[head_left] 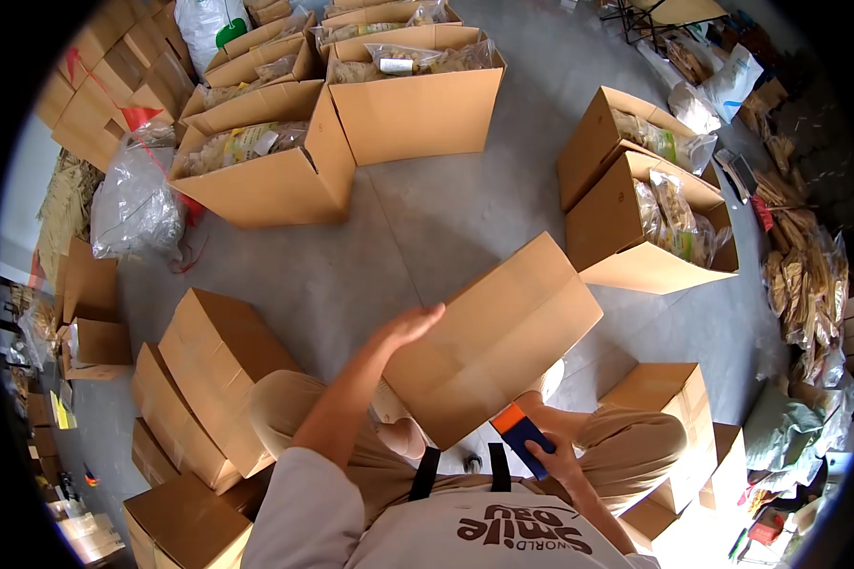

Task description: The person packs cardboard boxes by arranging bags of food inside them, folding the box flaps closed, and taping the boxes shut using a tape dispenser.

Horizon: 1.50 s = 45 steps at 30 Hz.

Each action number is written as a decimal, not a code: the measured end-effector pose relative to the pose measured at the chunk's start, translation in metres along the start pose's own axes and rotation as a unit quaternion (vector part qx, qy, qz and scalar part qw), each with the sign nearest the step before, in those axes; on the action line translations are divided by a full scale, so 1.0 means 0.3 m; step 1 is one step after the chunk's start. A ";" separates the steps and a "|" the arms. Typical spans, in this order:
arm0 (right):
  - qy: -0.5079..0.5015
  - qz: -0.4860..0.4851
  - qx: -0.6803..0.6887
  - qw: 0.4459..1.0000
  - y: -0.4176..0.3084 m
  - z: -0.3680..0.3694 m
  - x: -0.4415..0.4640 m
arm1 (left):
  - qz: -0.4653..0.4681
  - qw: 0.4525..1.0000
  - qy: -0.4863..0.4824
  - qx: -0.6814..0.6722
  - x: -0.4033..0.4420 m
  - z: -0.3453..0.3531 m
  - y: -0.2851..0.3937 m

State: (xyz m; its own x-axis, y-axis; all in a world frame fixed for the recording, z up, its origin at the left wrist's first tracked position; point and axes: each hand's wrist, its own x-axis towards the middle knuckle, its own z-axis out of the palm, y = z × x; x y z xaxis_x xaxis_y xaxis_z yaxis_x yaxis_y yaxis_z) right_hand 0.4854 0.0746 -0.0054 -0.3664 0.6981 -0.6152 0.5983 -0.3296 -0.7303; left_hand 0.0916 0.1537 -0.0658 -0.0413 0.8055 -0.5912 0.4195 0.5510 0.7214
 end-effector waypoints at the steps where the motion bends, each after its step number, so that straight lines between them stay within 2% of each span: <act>1: 0.013 -0.033 -0.009 0.999 -0.008 0.010 0.014 | 0.000 1.000 0.001 -0.004 -0.020 -0.017 0.024; 3: 0.020 -0.027 -0.033 0.999 -0.144 0.041 0.031 | 0.029 0.996 0.071 0.052 -0.044 -0.061 0.042; 4: 0.025 -0.061 -0.015 0.998 -0.219 0.062 0.051 | 0.002 0.990 0.113 0.089 0.000 -0.093 0.027; 6: 0.041 -0.135 0.005 0.990 -0.317 0.113 0.127 | 0.002 0.935 0.302 0.187 0.067 -0.149 0.021; 7: 0.052 -0.177 0.008 0.983 -0.343 0.147 0.192 | 0.001 0.933 0.307 0.188 0.090 -0.185 0.018; 8: 0.040 -0.198 0.018 0.979 -0.365 0.178 0.267 | 0.094 0.833 0.447 0.313 0.111 -0.224 0.022; 9: 0.027 -0.218 0.030 0.975 -0.400 0.207 0.331 | 0.180 0.687 0.562 0.423 0.117 -0.251 0.024; 10: 0.032 -0.217 0.034 0.975 -0.479 0.232 0.362 | 0.180 0.684 0.562 0.429 0.075 -0.275 0.047; 11: 0.039 -0.216 0.041 0.975 -0.562 0.256 0.397 | 0.110 0.853 0.446 0.249 -0.001 -0.300 0.094; 12: 0.031 -0.201 0.036 0.978 -0.622 0.276 0.453 | 0.030 0.954 0.294 0.047 -0.050 -0.305 0.114; 13: 0.025 -0.185 0.030 0.982 -0.664 0.290 0.495 | 0.030 0.954 0.294 0.051 -0.069 -0.291 0.090; 14: 0.026 -0.185 0.031 0.982 -0.690 0.304 0.511 | 0.056 0.928 0.360 0.076 -0.091 -0.272 0.062; 15: 0.043 -0.255 0.029 0.966 -0.708 0.316 0.520 | 0.079 0.897 0.424 0.098 -0.109 -0.260 0.058; 16: 0.059 -0.323 0.026 0.944 -0.713 0.322 0.524 | -0.001 0.908 0.405 0.104 -0.107 -0.271 0.069; 17: 0.059 -0.322 0.025 0.944 -0.684 0.307 0.517 | -0.001 0.909 0.404 0.103 -0.084 -0.289 0.076; 19: 0.010 -0.221 -0.023 0.975 -0.530 0.236 0.466 | -0.014 0.907 0.384 0.174 -0.029 -0.322 0.076; 21: -0.041 -0.124 -0.070 0.989 -0.283 0.187 0.450 | 0.021 0.912 0.379 0.156 0.026 -0.366 0.045; 23: -0.032 -0.031 -0.147 0.988 -0.324 0.116 0.339 | 0.056 0.918 0.365 0.145 0.057 -0.380 0.019; 25: -0.041 -0.024 -0.127 0.991 -0.129 0.088 0.378 | 0.016 0.945 0.311 0.105 0.051 -0.344 -0.020; 27: -0.095 -0.014 -0.055 0.994 -0.023 0.050 0.379 | -0.075 0.956 0.268 0.090 0.048 -0.249 -0.080; 28: -0.071 -0.004 -0.034 0.997 -0.031 0.036 0.323 | -0.083 0.957 0.264 0.088 0.015 -0.182 -0.093; 29: -0.044 0.004 -0.015 0.999 -0.046 0.022 0.273 | -0.050 0.958 0.277 0.047 -0.018 -0.117 -0.091; 31: -0.045 -0.001 -0.081 0.996 0.005 0.028 0.236 | -0.011 0.957 0.289 0.004 -0.010 -0.115 -0.072; 32: -0.013 -0.008 -0.016 1.000 0.015 0.067 0.215 | -0.031 0.973 0.227 0.001 0.009 -0.140 -0.059; 33: 0.000 0.006 0.004 1.000 0.004 0.094 0.213 | -0.051 0.985 0.166 -0.007 0.032 -0.160 -0.052; 36: 0.034 -0.005 0.045 0.998 -0.176 0.151 0.227 | -0.071 0.981 0.179 0.020 0.165 -0.247 -0.131; 38: 0.063 -0.099 -0.027 0.993 -0.293 0.176 0.285 | 0.005 0.915 0.318 0.249 0.237 -0.298 -0.180; 39: 0.070 -0.097 -0.023 0.993 -0.396 0.187 0.306 | 0.014 0.913 0.321 0.251 0.288 -0.328 -0.203; 41: 0.043 -0.082 -0.032 0.995 -0.567 0.193 0.364 | -0.046 0.881 0.351 0.312 0.337 -0.338 -0.260; 42: 0.037 -0.084 -0.038 0.995 -0.616 0.209 0.412 | -0.052 0.881 0.353 0.311 0.282 -0.366 -0.197; 43: 0.038 -0.089 -0.016 0.995 -0.678 0.230 0.452 | -0.066 0.969 0.217 0.097 0.171 -0.428 -0.058; 44: 0.051 -0.119 -0.043 0.991 -0.717 0.250 0.509 | -0.075 0.987 0.070 -0.124 0.088 -0.474 0.032; 45: 0.039 -0.117 -0.046 0.991 -0.772 0.260 0.555 | -0.082 0.986 0.078 -0.121 0.041 -0.488 0.043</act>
State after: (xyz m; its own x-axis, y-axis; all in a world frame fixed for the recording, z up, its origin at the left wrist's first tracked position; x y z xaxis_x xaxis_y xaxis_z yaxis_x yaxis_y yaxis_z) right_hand 0.2304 0.2176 0.0380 -0.4481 0.7971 -0.4047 0.5674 -0.0963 -0.8178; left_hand -0.0363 0.2028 -0.0109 -0.2366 0.7152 -0.6577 0.1682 0.6968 0.6973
